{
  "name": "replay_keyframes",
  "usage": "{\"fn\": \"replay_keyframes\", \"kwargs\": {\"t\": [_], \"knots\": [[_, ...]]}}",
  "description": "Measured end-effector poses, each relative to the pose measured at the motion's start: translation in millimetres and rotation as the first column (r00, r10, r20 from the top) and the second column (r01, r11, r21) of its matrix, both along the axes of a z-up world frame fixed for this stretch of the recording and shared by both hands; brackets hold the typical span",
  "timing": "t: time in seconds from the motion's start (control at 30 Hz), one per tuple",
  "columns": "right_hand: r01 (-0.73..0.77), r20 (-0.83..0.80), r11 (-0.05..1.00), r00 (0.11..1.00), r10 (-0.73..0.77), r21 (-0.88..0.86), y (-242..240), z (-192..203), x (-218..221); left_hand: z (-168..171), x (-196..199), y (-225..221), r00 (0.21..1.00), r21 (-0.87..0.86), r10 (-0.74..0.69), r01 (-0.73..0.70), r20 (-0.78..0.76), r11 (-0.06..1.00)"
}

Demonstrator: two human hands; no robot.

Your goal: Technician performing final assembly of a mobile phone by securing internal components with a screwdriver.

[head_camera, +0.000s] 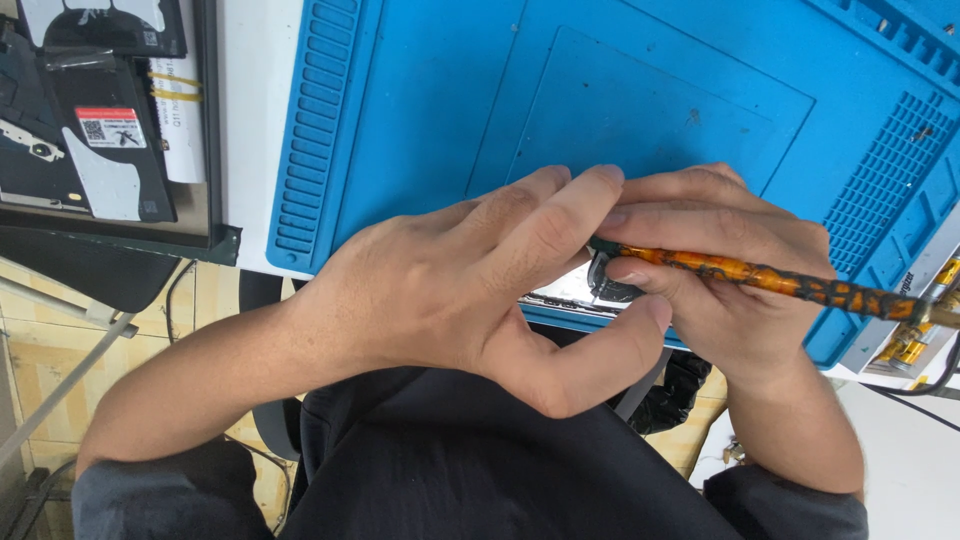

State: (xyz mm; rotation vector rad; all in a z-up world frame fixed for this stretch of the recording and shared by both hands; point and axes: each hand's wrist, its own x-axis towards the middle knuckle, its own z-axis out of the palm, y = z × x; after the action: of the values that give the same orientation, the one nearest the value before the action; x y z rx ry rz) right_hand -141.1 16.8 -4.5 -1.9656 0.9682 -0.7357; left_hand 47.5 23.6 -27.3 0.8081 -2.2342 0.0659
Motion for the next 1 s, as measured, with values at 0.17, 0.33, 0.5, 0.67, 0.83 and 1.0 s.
{"fn": "replay_keyframes", "kwargs": {"t": [0.17,0.33,0.5,0.67,0.83,1.0], "knots": [[-0.037,0.017,0.999,0.999,0.038,-0.038,-1.6,-0.6,0.8,-0.4,1.6,-0.8,1.0,-0.03,0.009,-0.008,0.025,1.0],[-0.05,-0.002,0.993,0.999,0.05,-0.103,-1.2,-1.0,1.1,-4.8,2.4,0.8,0.999,-0.032,-0.005,0.007,0.043,0.999],[-0.059,-0.008,0.993,0.998,0.059,-0.099,-1.4,-1.0,1.5,-3.5,1.0,-0.4,1.0,-0.034,0.013,-0.012,0.016,0.999],[-0.071,0.0,0.991,0.997,0.071,-0.111,-1.2,-1.7,6.1,-1.0,2.9,-1.4,0.998,-0.062,0.057,-0.056,0.009,0.997],[0.015,-0.088,0.995,0.996,-0.023,-0.097,8.6,-1.6,7.2,-4.4,5.2,3.1,0.993,-0.078,0.118,-0.117,0.0,0.99],[0.001,-0.111,0.986,0.994,-0.019,-0.165,6.8,-2.4,10.6,-4.8,7.7,2.7,0.995,-0.064,0.098,-0.096,0.033,0.993]]}}
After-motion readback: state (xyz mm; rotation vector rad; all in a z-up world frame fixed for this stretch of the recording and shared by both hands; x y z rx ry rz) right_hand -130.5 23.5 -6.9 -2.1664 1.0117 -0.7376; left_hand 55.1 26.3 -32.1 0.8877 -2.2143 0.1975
